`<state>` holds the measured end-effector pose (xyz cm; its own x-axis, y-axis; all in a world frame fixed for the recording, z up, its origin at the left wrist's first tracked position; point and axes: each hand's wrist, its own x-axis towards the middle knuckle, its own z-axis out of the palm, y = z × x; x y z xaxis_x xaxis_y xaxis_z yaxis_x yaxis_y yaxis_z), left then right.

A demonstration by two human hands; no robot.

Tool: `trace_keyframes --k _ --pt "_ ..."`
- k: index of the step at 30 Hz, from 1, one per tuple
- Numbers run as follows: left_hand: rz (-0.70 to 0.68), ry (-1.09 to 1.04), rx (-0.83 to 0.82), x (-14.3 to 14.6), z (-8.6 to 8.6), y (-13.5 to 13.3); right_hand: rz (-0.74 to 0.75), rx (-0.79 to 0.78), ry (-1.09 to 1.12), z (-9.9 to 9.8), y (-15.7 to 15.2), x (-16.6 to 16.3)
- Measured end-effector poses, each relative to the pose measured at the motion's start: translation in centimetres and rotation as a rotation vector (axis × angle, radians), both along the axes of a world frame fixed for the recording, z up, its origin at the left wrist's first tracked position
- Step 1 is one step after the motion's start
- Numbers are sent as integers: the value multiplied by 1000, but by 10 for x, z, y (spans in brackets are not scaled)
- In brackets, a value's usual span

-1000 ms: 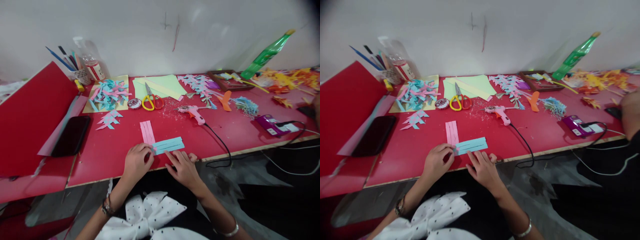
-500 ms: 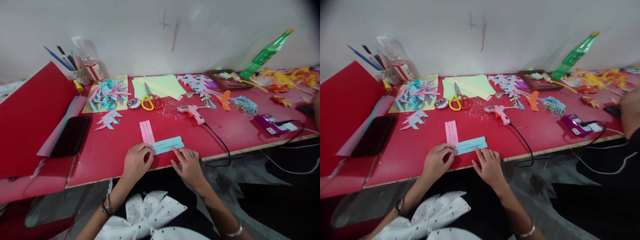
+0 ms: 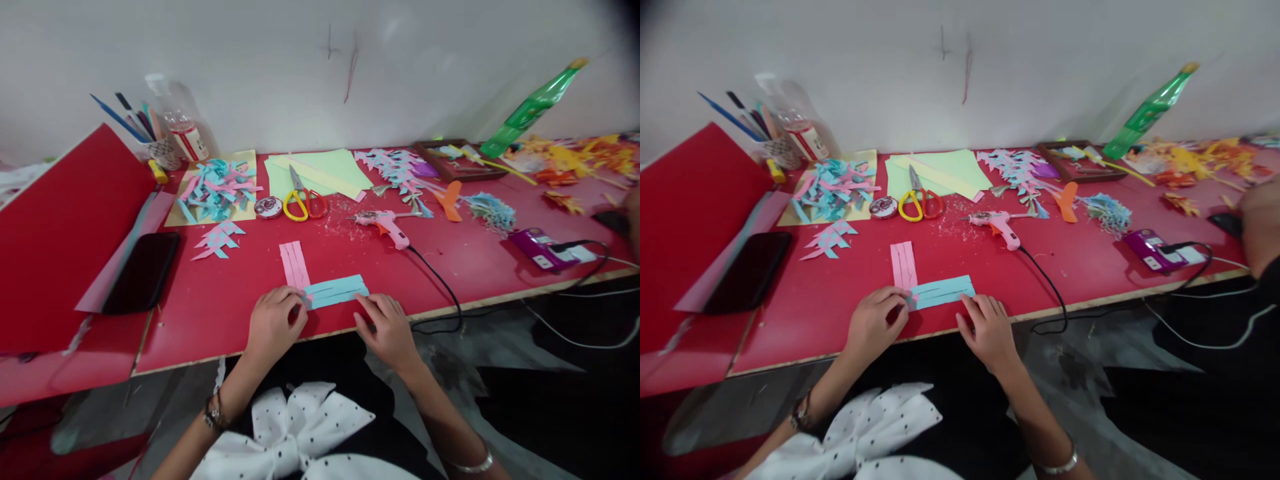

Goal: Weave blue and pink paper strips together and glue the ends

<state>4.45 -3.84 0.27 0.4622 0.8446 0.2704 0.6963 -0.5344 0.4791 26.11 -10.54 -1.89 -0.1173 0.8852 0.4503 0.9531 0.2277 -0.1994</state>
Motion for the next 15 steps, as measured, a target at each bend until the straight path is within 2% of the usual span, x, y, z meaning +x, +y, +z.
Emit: trace_keyframes --k 5,11,15 --pt "-1 -2 -5 0 0 0 -19 51 9 -2 0 2" --pt "0 -4 -15 1 1 0 -28 27 -19 -1 0 4" --pt "-9 -15 -11 1 1 0 34 -36 -107 4 -1 -6"
